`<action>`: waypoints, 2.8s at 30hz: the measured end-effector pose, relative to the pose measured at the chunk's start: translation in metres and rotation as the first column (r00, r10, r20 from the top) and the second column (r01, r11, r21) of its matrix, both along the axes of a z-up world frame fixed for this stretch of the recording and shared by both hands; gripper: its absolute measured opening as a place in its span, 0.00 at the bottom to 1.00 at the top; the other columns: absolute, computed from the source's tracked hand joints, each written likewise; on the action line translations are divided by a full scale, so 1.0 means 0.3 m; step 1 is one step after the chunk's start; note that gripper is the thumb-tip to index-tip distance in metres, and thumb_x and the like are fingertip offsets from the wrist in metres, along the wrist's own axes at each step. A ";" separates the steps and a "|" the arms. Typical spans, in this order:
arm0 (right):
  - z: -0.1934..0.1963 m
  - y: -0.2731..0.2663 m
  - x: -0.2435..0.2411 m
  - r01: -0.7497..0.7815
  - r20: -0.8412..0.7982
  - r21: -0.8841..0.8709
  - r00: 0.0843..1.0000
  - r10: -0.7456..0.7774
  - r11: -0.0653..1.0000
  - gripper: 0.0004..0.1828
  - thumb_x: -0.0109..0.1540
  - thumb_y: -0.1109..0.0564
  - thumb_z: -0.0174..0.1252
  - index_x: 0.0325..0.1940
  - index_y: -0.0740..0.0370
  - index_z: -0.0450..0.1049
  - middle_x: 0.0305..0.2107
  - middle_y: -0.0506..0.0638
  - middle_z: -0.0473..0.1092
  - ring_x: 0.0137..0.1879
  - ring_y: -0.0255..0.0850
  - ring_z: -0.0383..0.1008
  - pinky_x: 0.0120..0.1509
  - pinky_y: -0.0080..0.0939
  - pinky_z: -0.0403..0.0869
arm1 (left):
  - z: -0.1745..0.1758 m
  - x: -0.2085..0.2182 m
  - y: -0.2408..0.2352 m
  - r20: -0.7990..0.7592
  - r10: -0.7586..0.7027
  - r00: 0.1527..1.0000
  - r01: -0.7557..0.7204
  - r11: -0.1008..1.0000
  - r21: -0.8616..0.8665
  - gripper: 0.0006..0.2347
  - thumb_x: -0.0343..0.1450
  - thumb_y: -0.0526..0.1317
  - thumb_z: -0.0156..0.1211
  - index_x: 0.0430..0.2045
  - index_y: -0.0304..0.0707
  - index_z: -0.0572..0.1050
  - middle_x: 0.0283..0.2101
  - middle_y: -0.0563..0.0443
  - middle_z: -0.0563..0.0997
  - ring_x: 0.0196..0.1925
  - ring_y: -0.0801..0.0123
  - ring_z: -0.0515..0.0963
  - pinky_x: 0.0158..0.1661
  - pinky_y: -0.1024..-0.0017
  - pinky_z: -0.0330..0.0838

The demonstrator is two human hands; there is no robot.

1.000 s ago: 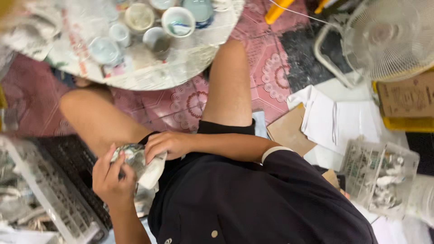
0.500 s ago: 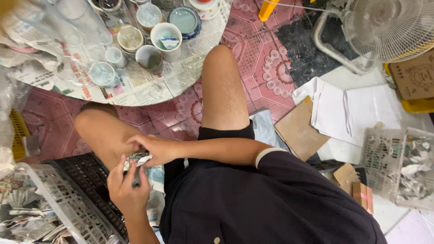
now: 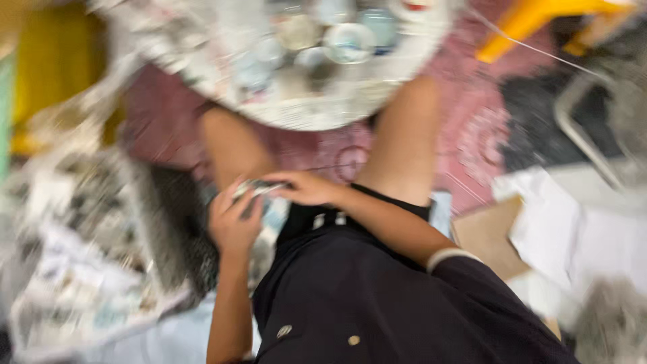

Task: The person sits on the floor and wraps small ceramic cups and bowls with newspaper. They pick up each item, fold a sheet of newspaper around it, and place the wrapped item into a nearby basket.

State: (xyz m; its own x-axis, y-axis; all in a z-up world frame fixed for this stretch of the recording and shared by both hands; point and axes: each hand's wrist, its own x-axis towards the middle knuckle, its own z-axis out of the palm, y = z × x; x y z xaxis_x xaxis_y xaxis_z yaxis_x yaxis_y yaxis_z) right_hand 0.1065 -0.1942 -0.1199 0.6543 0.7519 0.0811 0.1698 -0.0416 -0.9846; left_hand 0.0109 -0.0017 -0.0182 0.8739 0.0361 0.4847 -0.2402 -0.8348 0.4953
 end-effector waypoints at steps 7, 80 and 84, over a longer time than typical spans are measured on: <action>0.024 0.018 0.029 0.059 -0.164 -0.143 0.983 -0.082 0.988 0.25 0.64 0.57 0.64 0.65 0.64 0.73 0.47 0.51 0.78 0.48 0.33 0.75 0.53 0.37 0.77 | -0.042 -0.001 0.003 0.028 0.024 0.999 -0.022 0.998 -0.064 0.10 0.64 0.35 0.69 0.37 0.34 0.83 0.54 0.44 0.81 0.53 0.52 0.81 0.54 0.59 0.74; 0.281 0.106 -0.040 0.082 0.720 -0.367 0.655 0.228 0.926 0.38 0.51 0.35 0.70 0.59 0.56 0.77 0.56 0.49 0.72 0.73 0.59 0.55 0.70 0.61 0.59 | -0.088 -0.123 0.127 -0.108 -0.305 0.946 0.296 0.951 -0.086 0.32 0.60 0.48 0.75 0.59 0.38 0.72 0.58 0.44 0.77 0.62 0.53 0.73 0.65 0.53 0.60; 0.300 0.100 -0.027 0.015 0.708 -0.322 0.668 0.230 0.947 0.42 0.44 0.34 0.74 0.55 0.59 0.78 0.53 0.50 0.72 0.71 0.63 0.55 0.72 0.61 0.61 | -0.109 -0.142 0.186 -0.171 -0.273 0.947 0.269 0.962 -0.048 0.33 0.57 0.40 0.71 0.61 0.41 0.72 0.63 0.47 0.75 0.68 0.54 0.70 0.65 0.54 0.60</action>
State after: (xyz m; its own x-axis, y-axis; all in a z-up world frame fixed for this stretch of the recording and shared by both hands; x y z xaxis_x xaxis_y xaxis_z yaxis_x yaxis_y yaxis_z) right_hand 0.0983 -0.1642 -0.0299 0.3879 0.8806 0.2722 0.8457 -0.2227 -0.4850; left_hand -0.0318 0.0542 -0.0510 0.9232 -0.2038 0.3259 -0.3637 -0.7376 0.5689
